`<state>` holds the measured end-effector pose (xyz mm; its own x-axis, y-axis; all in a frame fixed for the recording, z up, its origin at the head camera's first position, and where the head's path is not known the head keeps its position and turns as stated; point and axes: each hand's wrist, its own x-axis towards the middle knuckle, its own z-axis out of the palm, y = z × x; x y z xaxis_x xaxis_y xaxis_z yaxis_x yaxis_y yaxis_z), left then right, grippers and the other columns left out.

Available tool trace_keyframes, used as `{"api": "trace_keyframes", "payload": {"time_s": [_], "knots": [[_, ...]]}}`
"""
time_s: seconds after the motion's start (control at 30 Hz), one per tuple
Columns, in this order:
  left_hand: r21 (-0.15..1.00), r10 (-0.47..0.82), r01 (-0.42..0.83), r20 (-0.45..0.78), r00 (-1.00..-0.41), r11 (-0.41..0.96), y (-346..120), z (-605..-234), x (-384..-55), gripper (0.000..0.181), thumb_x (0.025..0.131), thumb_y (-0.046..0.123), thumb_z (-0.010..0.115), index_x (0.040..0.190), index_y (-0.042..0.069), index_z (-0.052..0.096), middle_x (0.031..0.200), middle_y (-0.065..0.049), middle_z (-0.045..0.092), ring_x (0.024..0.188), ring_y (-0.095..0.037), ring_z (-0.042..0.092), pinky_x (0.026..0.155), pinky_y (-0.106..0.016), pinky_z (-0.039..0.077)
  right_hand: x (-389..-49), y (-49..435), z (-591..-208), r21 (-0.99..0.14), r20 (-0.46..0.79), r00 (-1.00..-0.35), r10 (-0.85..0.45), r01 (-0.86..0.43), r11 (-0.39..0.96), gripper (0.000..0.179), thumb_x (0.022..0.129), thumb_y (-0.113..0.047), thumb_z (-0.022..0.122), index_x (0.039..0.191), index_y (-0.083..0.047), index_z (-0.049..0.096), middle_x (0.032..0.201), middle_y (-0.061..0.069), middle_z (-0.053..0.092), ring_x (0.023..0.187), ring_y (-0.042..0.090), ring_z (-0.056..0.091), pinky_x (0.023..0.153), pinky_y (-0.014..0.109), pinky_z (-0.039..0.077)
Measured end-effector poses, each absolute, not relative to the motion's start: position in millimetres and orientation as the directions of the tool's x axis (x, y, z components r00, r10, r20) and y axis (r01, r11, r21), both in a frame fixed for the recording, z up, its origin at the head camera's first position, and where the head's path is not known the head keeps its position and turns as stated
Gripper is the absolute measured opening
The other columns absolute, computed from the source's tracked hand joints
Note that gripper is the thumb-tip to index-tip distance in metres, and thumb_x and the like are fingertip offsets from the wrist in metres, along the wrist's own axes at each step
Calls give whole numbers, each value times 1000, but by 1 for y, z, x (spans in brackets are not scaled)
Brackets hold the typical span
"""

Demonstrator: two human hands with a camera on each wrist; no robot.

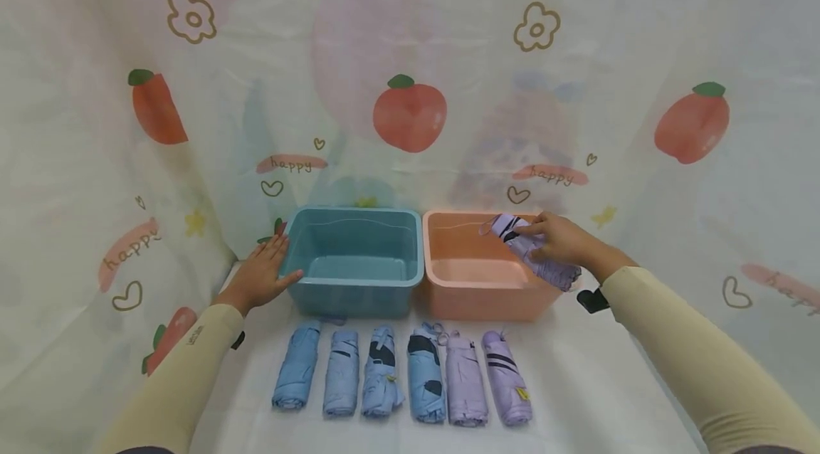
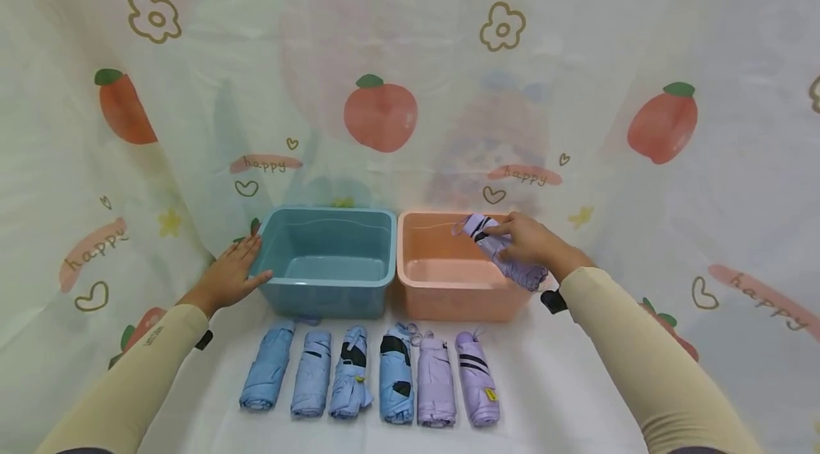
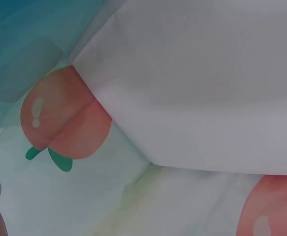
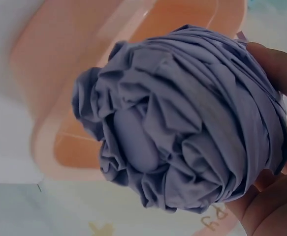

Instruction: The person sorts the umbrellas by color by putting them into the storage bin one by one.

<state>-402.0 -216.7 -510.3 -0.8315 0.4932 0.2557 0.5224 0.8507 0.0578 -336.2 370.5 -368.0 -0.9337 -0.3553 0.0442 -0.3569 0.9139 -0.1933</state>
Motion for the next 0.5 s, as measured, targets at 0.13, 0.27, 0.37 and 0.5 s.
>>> {"api": "trace_keyframes", "payload": {"time_s": [0.13, 0.27, 0.37, 0.5], "knots": [[76, 494, 528, 260, -830, 846, -216, -509, -400, 87, 85, 62, 37, 139, -5, 21, 144, -18, 19, 132, -32, 13, 103, -48, 13, -357, 361, -374, -178, 27, -931, -365, -364, 914, 54, 70, -18, 72, 122, -16, 57, 100, 13, 51, 85, 25, 49, 68, 38, 42], [101, 491, 533, 277, -826, 840, -213, -509, -399, 86, 85, 60, 40, 138, -6, 23, 144, -18, 20, 131, -33, 15, 103, -49, 14, -376, 351, -384, -205, -26, -939, -342, -330, 921, 54, 71, -20, 72, 123, -19, 56, 103, 13, 51, 86, 26, 49, 66, 37, 42], [96, 482, 523, 275, -832, 847, -212, -512, -400, 87, 85, 61, 38, 138, -6, 22, 144, -18, 19, 132, -32, 15, 103, -48, 14, -389, 344, -394, -218, -90, -948, -305, -280, 935, 55, 71, -23, 72, 124, -23, 55, 110, 13, 52, 84, 25, 50, 61, 36, 43], [88, 476, 514, 268, -837, 854, -215, -517, -400, 89, 84, 64, 35, 139, -5, 21, 145, -16, 18, 132, -31, 14, 103, -47, 14, -403, 337, -411, -244, -197, -954, -227, -176, 954, 57, 69, -25, 73, 123, -32, 55, 114, 4, 55, 75, 20, 53, 52, 32, 44]]}}
